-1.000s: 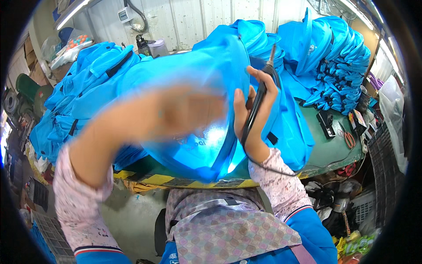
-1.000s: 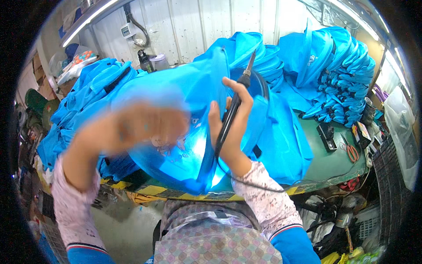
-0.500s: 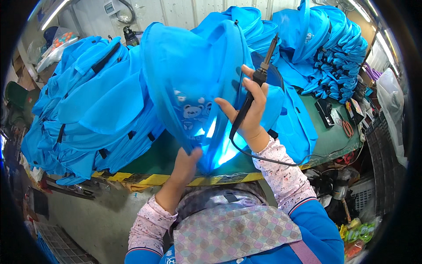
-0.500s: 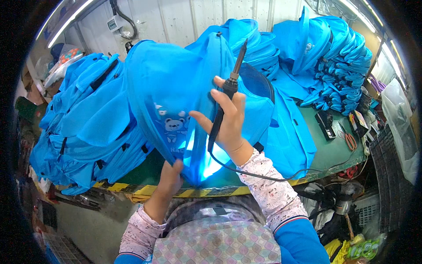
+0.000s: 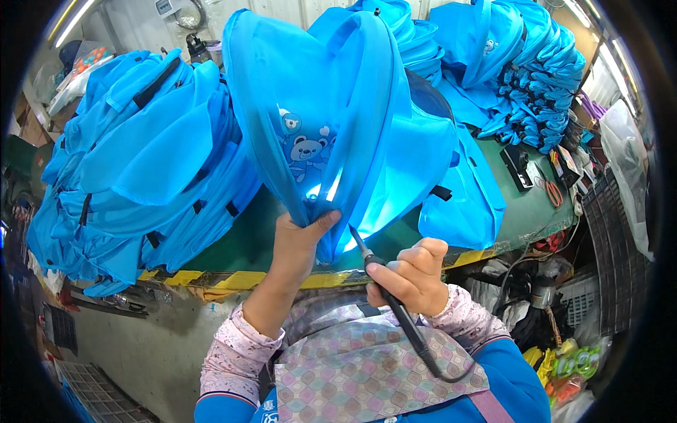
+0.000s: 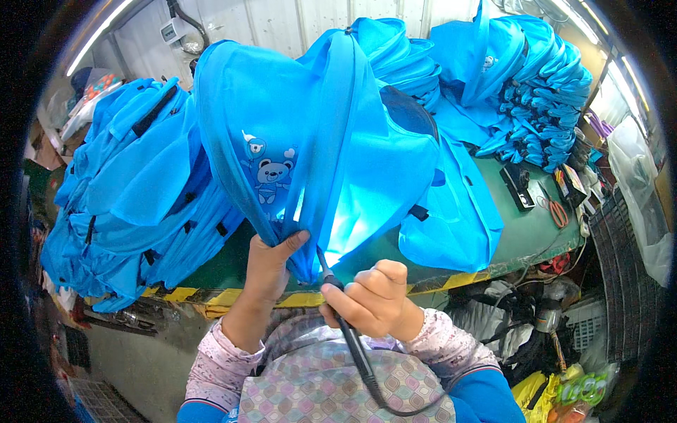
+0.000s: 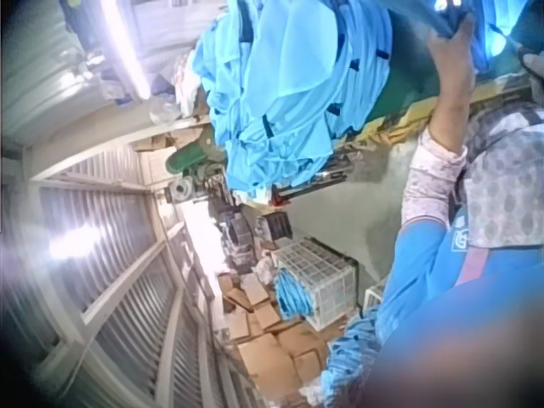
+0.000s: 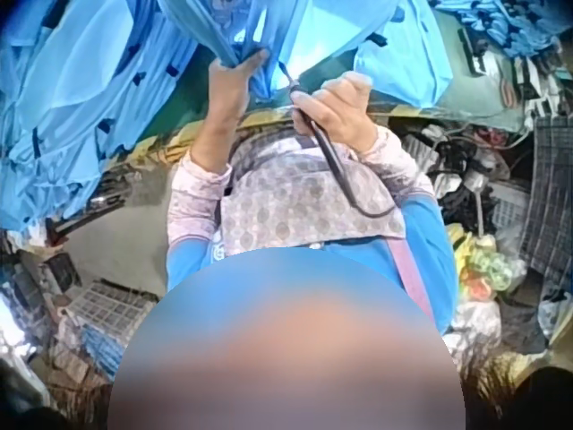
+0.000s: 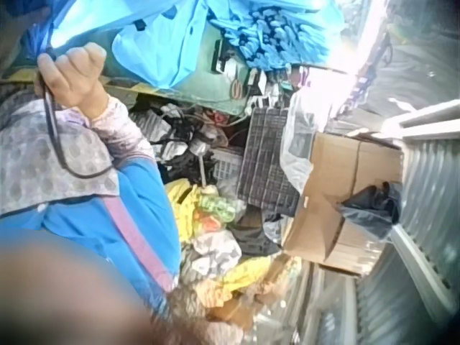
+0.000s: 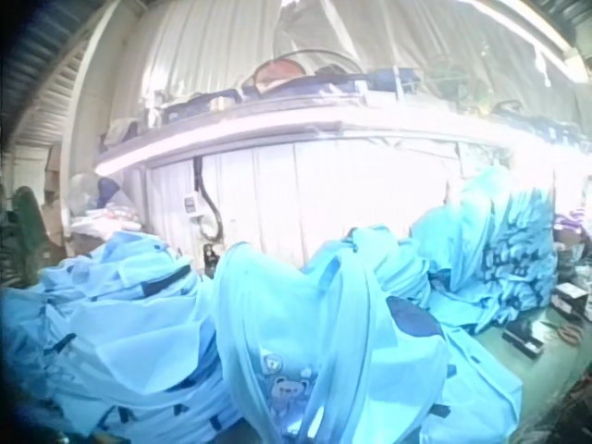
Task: The person uses a hot knife to seal seams on blue backpacks. They pick up each backpack, apply the hot knife along the edges, and place the finished backpacks into a pile on the table.
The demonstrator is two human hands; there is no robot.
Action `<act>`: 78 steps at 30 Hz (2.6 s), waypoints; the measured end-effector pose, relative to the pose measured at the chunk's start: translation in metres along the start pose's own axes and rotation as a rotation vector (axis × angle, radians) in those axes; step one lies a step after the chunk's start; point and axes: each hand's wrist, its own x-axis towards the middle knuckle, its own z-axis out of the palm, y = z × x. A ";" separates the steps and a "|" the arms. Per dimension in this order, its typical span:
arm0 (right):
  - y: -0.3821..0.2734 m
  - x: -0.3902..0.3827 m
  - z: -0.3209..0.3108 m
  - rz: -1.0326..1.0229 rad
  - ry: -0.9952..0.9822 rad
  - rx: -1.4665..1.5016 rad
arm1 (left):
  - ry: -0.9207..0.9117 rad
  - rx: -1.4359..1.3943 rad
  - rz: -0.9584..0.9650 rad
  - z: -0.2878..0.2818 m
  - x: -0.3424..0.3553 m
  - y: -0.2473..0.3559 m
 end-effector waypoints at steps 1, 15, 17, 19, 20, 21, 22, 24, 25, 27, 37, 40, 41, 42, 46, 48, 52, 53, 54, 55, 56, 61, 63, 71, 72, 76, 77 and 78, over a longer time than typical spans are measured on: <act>0.001 -0.003 0.004 -0.026 0.002 -0.030 | -0.023 -0.005 0.005 0.002 0.001 0.000; 0.017 0.021 -0.011 0.185 0.027 0.172 | 0.021 0.164 0.047 0.008 0.000 -0.008; 0.022 0.023 -0.010 0.168 0.012 0.088 | 0.014 0.216 0.046 0.006 0.005 -0.008; 0.039 0.023 0.008 0.116 0.054 -0.045 | 0.061 0.222 0.063 0.006 0.004 -0.012; 0.047 0.020 0.018 0.154 0.074 -0.033 | 0.071 0.186 0.170 0.007 0.000 -0.016; 0.058 0.017 0.030 0.120 0.117 -0.075 | 0.141 0.158 0.279 0.007 -0.004 -0.019; 0.064 0.012 0.036 0.128 0.132 -0.052 | 0.137 0.135 0.345 0.005 -0.010 -0.022; 0.076 0.003 0.045 0.138 0.061 0.027 | 0.123 0.183 0.413 0.000 -0.021 -0.028; 0.080 0.000 0.049 0.164 0.043 0.025 | 0.099 0.198 0.442 -0.003 -0.024 -0.030; 0.079 -0.001 0.048 0.194 0.066 0.041 | 0.048 0.122 0.326 -0.009 -0.026 -0.034; 0.015 0.023 0.001 0.215 0.068 0.259 | 0.090 -0.205 0.165 0.008 -0.003 -0.053; 0.009 0.018 0.009 0.102 -0.009 0.135 | 0.115 -0.185 0.249 0.012 -0.005 -0.051; 0.008 0.015 0.013 0.081 -0.022 0.113 | 0.106 -0.183 0.258 0.013 -0.006 -0.050; 0.008 0.013 0.016 0.062 -0.014 0.084 | 0.104 -0.193 0.256 0.014 -0.006 -0.047; 0.007 0.011 0.019 0.004 -0.012 0.052 | 0.102 -0.171 0.215 0.020 -0.010 -0.039; 0.008 0.014 0.019 -0.034 -0.033 0.023 | 0.096 -0.184 0.207 0.022 -0.012 -0.037; 0.009 0.026 0.021 -0.016 -0.036 0.014 | 0.137 -0.120 0.238 0.026 -0.015 -0.036; 0.009 0.028 0.020 0.078 -0.054 0.059 | 0.141 -0.105 0.254 0.028 -0.016 -0.036; 0.009 0.030 0.018 0.146 -0.059 0.101 | 0.152 -0.107 0.268 0.029 -0.017 -0.036; 0.010 0.031 0.015 0.248 -0.099 0.143 | 0.157 -0.085 0.307 0.031 -0.017 -0.035; 0.010 0.030 0.007 0.361 -0.058 0.206 | 0.168 -0.078 0.342 0.033 -0.018 -0.033; 0.050 0.006 -0.016 0.442 0.292 0.003 | 0.160 -0.252 0.286 0.039 -0.023 -0.008; 0.086 -0.006 -0.007 0.700 0.402 -0.179 | 0.187 -0.302 0.195 0.040 -0.028 0.004; 0.125 0.027 0.013 0.739 0.627 0.080 | -0.149 0.905 0.575 0.083 -0.032 0.016; 0.122 0.041 0.012 0.692 0.638 0.280 | -0.220 0.873 0.475 0.093 -0.028 0.017; 0.127 0.086 0.001 0.343 0.675 0.670 | -0.133 0.769 0.682 0.120 -0.003 0.036; 0.133 0.091 -0.005 0.270 0.647 0.772 | -0.039 0.694 0.891 0.125 0.008 0.045; 0.138 0.091 -0.010 0.275 0.674 0.784 | -0.045 0.760 1.076 0.129 0.024 0.056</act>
